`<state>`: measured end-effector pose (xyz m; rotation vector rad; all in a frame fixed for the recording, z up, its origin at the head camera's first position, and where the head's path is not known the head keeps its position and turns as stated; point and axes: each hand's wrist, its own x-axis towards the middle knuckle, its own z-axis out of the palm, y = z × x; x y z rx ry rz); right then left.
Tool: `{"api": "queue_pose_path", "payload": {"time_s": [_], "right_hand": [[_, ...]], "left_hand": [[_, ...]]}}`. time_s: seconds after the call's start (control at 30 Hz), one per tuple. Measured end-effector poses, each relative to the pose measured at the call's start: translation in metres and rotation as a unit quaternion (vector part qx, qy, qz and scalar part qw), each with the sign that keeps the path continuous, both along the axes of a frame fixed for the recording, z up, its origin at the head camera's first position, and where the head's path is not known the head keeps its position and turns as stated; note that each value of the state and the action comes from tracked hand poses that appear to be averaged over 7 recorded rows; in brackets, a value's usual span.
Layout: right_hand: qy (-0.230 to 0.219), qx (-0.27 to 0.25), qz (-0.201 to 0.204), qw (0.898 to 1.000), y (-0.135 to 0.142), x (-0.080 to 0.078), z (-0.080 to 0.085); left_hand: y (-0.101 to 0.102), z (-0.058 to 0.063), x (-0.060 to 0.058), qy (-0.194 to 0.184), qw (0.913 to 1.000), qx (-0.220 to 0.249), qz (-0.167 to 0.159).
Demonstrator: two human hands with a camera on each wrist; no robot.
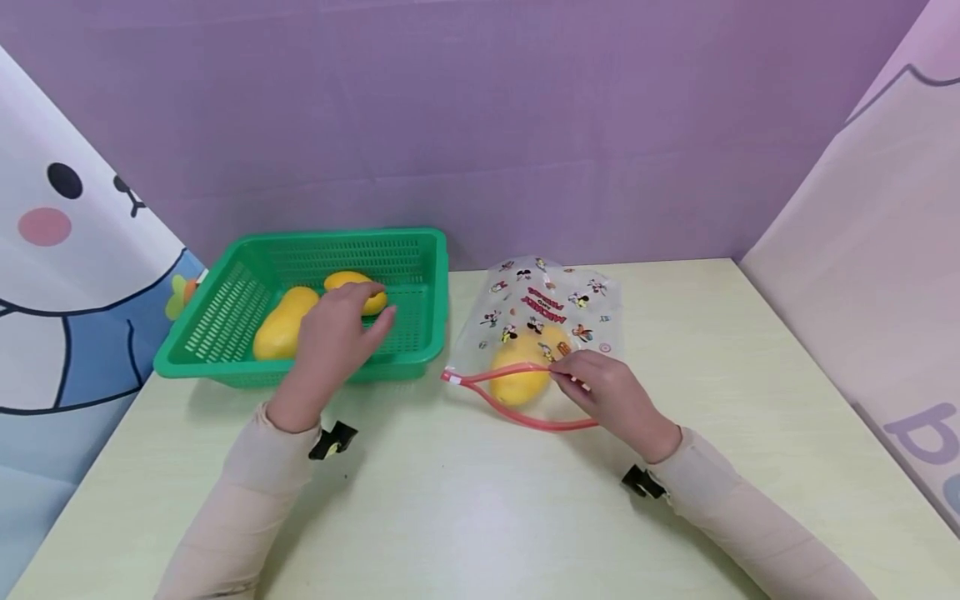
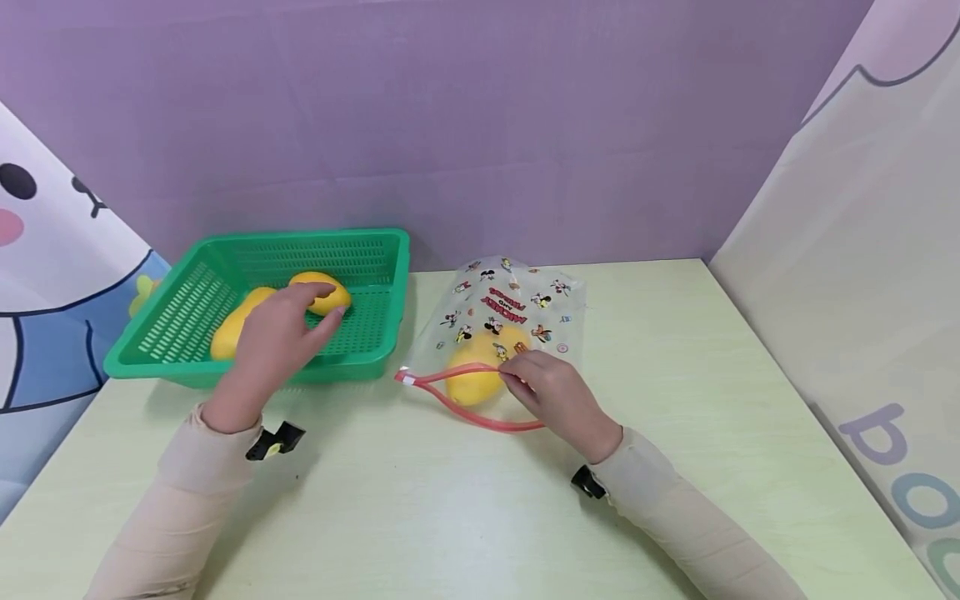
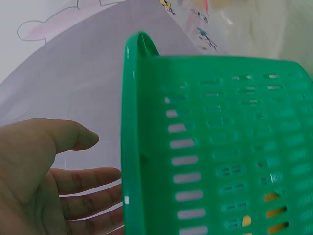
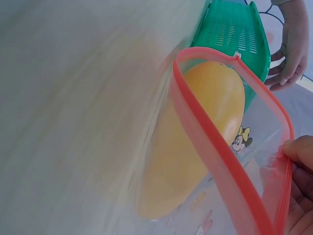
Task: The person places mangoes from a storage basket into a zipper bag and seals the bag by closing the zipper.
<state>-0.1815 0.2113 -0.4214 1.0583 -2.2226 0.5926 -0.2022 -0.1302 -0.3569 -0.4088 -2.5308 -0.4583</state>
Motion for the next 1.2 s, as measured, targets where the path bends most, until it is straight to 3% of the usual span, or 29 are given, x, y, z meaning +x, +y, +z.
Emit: {"api": "queue_pose_path", "payload": {"time_s": [0.5,0.73,1.0,1.2], "right_hand": [[0.003,-0.004,0.005,1.0,0.0,-0.001,0.001],[0.005,-0.004,0.006,1.0,0.0,-0.001,0.002],[0.007,-0.004,0.01,1.0,0.0,-0.001,0.002],[0.003,-0.004,0.012,1.0,-0.001,0.0,0.002]], "left_hand": [[-0.029,0.002,-0.008,-0.018,0.9994,-0.001,0.028],[-0.042,0.001,-0.012,-0.048,0.9977,-0.001,0.049],[-0.057,-0.002,-0.015,-0.049,0.9973,0.009,0.054],[-0.068,-0.004,-0.019,-0.079,0.9942,0.014,0.071]]}}
